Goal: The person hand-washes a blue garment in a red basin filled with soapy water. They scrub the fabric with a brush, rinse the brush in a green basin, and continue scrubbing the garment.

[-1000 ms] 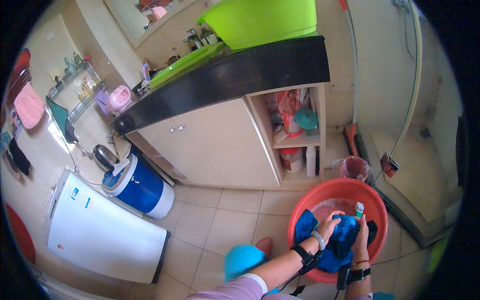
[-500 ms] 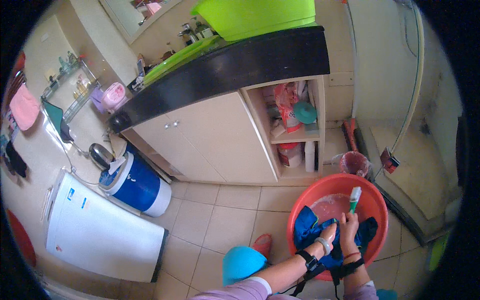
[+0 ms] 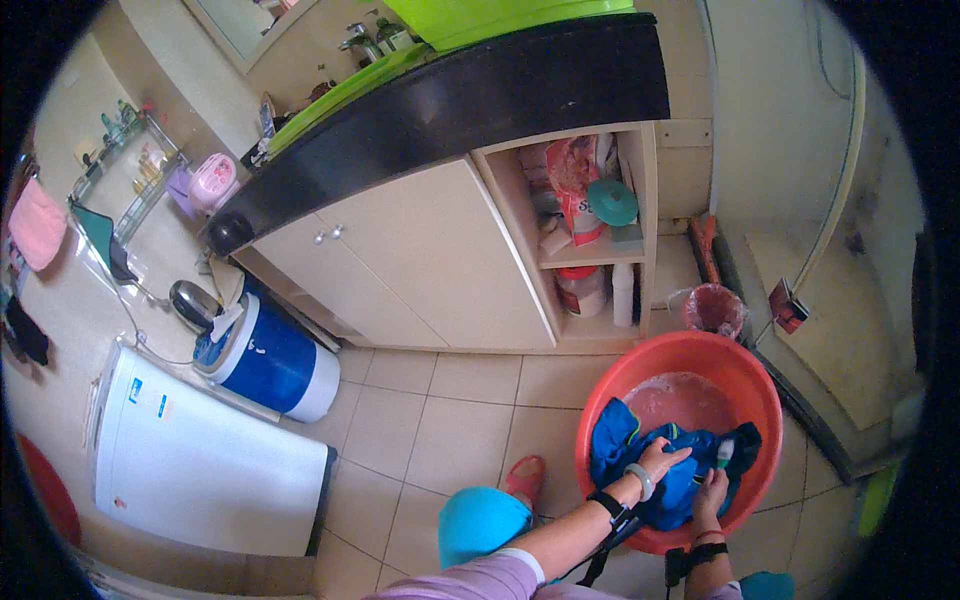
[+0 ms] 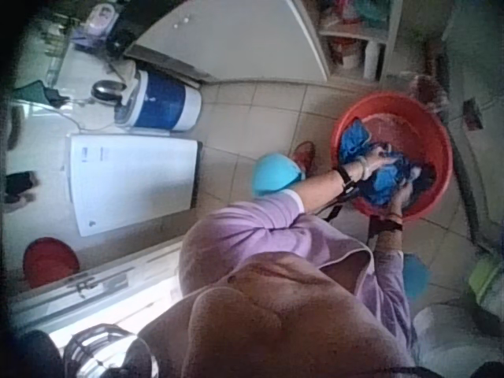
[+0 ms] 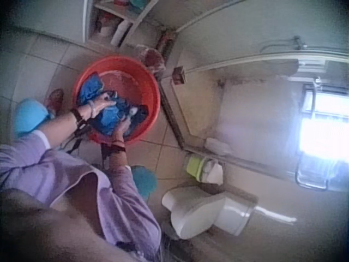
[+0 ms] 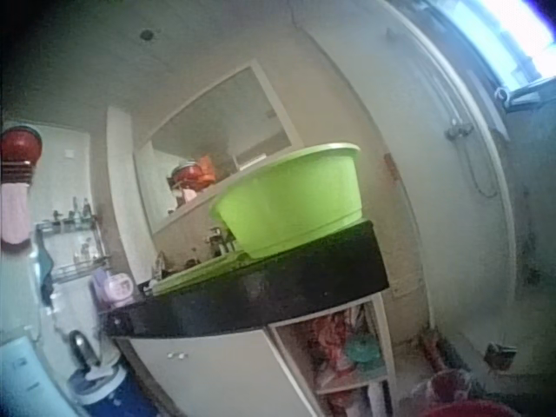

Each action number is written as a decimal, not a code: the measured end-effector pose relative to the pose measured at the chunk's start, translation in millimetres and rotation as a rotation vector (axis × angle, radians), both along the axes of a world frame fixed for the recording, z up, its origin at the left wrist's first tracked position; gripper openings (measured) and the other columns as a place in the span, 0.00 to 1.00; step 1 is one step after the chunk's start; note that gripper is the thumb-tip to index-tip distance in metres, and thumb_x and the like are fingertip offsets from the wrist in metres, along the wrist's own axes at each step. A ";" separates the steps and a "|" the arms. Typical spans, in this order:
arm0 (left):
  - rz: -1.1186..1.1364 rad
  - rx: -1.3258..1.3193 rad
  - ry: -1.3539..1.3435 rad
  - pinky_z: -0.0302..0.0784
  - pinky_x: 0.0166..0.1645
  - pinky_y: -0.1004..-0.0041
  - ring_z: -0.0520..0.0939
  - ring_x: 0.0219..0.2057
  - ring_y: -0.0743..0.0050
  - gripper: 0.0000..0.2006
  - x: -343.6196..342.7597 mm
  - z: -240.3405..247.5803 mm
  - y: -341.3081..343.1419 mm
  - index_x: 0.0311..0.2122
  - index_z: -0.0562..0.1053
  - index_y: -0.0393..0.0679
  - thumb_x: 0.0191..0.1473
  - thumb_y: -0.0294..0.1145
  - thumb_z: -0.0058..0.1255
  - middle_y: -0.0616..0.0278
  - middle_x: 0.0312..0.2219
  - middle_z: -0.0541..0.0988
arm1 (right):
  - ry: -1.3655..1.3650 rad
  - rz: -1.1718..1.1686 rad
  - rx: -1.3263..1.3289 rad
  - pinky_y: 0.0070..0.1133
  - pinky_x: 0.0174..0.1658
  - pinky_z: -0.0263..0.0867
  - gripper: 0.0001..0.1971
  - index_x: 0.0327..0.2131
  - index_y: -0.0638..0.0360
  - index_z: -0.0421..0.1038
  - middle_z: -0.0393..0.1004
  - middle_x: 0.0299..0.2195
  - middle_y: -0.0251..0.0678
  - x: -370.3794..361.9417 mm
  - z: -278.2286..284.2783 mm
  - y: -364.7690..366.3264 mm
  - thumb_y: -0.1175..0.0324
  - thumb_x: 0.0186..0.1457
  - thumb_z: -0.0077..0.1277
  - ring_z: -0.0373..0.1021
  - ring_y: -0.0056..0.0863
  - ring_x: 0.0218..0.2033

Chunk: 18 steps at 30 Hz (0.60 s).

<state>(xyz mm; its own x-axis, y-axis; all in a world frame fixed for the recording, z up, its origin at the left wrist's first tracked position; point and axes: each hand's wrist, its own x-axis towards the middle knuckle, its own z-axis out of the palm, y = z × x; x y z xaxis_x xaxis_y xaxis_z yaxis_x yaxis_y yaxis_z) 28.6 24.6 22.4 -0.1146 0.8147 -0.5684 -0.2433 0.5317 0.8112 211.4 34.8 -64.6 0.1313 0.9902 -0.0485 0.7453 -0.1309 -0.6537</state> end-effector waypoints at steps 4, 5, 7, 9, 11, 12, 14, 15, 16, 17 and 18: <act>0.035 0.036 0.047 0.65 0.39 0.76 0.68 0.35 0.78 0.24 -5.2 -16.8 -4.0 0.40 0.68 0.40 0.47 0.49 0.59 0.63 0.33 0.72 | -0.503 0.006 0.016 0.36 0.41 0.63 0.11 0.39 0.60 0.67 0.67 0.41 0.48 12.1 -16.4 -14.2 0.64 0.58 0.44 0.66 0.50 0.39; 0.040 0.022 0.015 0.66 0.38 0.75 0.68 0.34 0.79 0.23 -5.3 -17.9 -3.9 0.40 0.69 0.40 0.47 0.49 0.59 0.64 0.32 0.72 | -0.394 0.082 0.072 0.35 0.41 0.63 0.13 0.40 0.61 0.67 0.67 0.42 0.48 8.5 -9.7 -12.9 0.62 0.59 0.43 0.66 0.49 0.40; 0.104 0.102 -0.113 0.65 0.37 0.76 0.68 0.33 0.79 0.21 -5.6 -16.0 -2.3 0.39 0.69 0.41 0.49 0.48 0.57 0.65 0.31 0.71 | -0.184 0.247 0.123 0.34 0.43 0.63 0.16 0.42 0.62 0.67 0.68 0.43 0.48 -2.9 12.8 -2.5 0.60 0.60 0.40 0.66 0.47 0.42; 0.196 0.126 -0.181 0.64 0.37 0.78 0.67 0.32 0.80 0.19 -6.6 -9.5 0.6 0.38 0.68 0.42 0.51 0.46 0.56 0.66 0.30 0.71 | 0.516 0.091 -0.213 0.28 0.46 0.60 0.18 0.43 0.63 0.68 0.68 0.41 0.41 -19.4 40.8 7.7 0.58 0.62 0.36 0.64 0.38 0.42; 0.304 0.128 -0.183 0.64 0.36 0.79 0.67 0.31 0.80 0.16 -7.2 -1.3 3.7 0.37 0.69 0.43 0.52 0.44 0.54 0.66 0.29 0.70 | 0.954 -0.193 -0.368 0.24 0.45 0.60 0.18 0.42 0.64 0.67 0.67 0.39 0.33 -35.2 68.2 18.0 0.58 0.62 0.38 0.63 0.30 0.39; 0.283 0.140 -0.019 0.64 0.37 0.79 0.67 0.31 0.81 0.14 -8.4 2.2 6.4 0.35 0.69 0.43 0.53 0.43 0.54 0.67 0.28 0.70 | 1.079 -0.199 -0.290 0.22 0.44 0.60 0.17 0.42 0.65 0.66 0.66 0.38 0.29 -42.4 80.6 22.4 0.59 0.62 0.40 0.61 0.25 0.38; 0.280 0.148 0.120 0.65 0.39 0.78 0.68 0.32 0.81 0.13 -7.7 6.8 10.0 0.36 0.70 0.43 0.54 0.42 0.53 0.67 0.29 0.72 | 0.870 -0.006 -0.163 0.19 0.44 0.59 0.14 0.42 0.64 0.66 0.66 0.37 0.30 -51.0 103.5 29.1 0.63 0.61 0.42 0.61 0.23 0.38; 0.285 0.152 0.192 0.65 0.39 0.78 0.68 0.32 0.81 0.13 -7.6 7.8 11.0 0.37 0.71 0.43 0.54 0.41 0.52 0.67 0.30 0.72 | 0.738 0.044 -0.183 0.17 0.44 0.59 0.12 0.42 0.63 0.65 0.66 0.37 0.30 -55.2 113.5 29.8 0.65 0.61 0.42 0.61 0.22 0.38; 0.309 0.161 0.086 0.66 0.41 0.77 0.70 0.34 0.79 0.13 -7.8 7.8 12.7 0.39 0.71 0.42 0.55 0.41 0.51 0.66 0.31 0.73 | 0.750 0.144 -0.041 0.15 0.44 0.58 0.10 0.43 0.62 0.64 0.66 0.35 0.30 -58.7 122.6 28.1 0.73 0.57 0.43 0.61 0.18 0.38; 0.333 0.170 -0.020 0.66 0.42 0.77 0.71 0.35 0.78 0.13 -8.1 7.7 13.3 0.40 0.71 0.42 0.56 0.41 0.49 0.65 0.33 0.74 | 0.783 0.198 -0.030 0.16 0.43 0.58 0.10 0.43 0.61 0.64 0.65 0.35 0.30 -64.9 130.5 24.7 0.74 0.57 0.43 0.61 0.19 0.37; 0.322 0.161 -0.150 0.67 0.44 0.76 0.72 0.37 0.77 0.14 -8.4 7.3 13.2 0.42 0.71 0.41 0.57 0.40 0.47 0.64 0.34 0.75 | 0.820 0.212 0.006 0.17 0.42 0.59 0.10 0.42 0.61 0.64 0.65 0.34 0.30 -69.2 138.3 21.6 0.74 0.56 0.42 0.61 0.20 0.36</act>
